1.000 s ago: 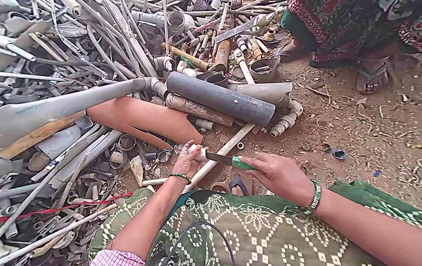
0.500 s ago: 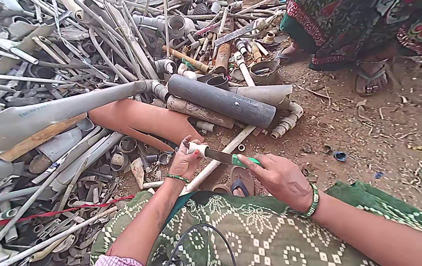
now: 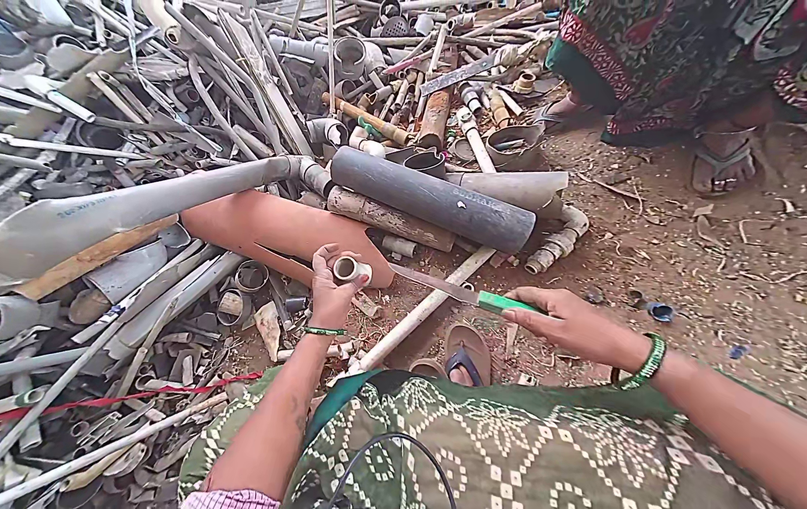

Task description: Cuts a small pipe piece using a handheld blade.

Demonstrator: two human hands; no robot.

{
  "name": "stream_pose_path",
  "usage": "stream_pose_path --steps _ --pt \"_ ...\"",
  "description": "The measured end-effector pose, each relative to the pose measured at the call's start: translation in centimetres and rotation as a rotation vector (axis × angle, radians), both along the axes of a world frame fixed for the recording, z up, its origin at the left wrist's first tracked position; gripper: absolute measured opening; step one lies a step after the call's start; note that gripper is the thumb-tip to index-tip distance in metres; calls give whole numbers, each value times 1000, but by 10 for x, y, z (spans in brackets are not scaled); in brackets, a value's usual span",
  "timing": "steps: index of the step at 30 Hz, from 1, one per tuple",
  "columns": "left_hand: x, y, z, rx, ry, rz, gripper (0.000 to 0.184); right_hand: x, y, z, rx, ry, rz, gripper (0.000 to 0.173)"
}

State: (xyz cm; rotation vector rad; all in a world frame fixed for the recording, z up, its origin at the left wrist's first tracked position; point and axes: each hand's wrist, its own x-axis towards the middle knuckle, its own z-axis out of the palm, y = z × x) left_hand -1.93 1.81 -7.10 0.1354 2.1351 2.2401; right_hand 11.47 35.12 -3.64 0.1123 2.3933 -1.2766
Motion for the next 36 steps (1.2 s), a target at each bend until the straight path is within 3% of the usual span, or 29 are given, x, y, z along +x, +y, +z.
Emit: stream_pose_path --steps 3,6,11,15,19,22,24,27,31,36 --pt "3 2 -12 -381 300 -54 75 4 -3 -5 200 256 -81 38" --pt "9 8 -14 -510 375 -100 79 9 -14 -17 188 579 -102 36" --pt "13 13 -19 -472 429 -56 96 17 -32 -18 144 577 89 43" --pt "11 12 -18 -368 404 -49 102 17 -38 -30 160 779 116 45" --pt "11 14 -21 -281 391 -75 105 19 -41 -20 244 617 173 40" --pt "11 14 -20 -260 364 -74 107 19 -44 -19 170 799 115 40" --pt "14 14 -20 -241 324 -80 105 19 -45 -16 203 753 137 38" --pt "14 15 -17 -275 272 -115 101 18 -41 -10 315 458 216 34" --pt "11 11 -4 -308 -4 -199 84 15 -22 -7 405 666 174 34" --pt "2 -2 -5 -317 -146 -376 59 14 4 3 526 759 175 35"
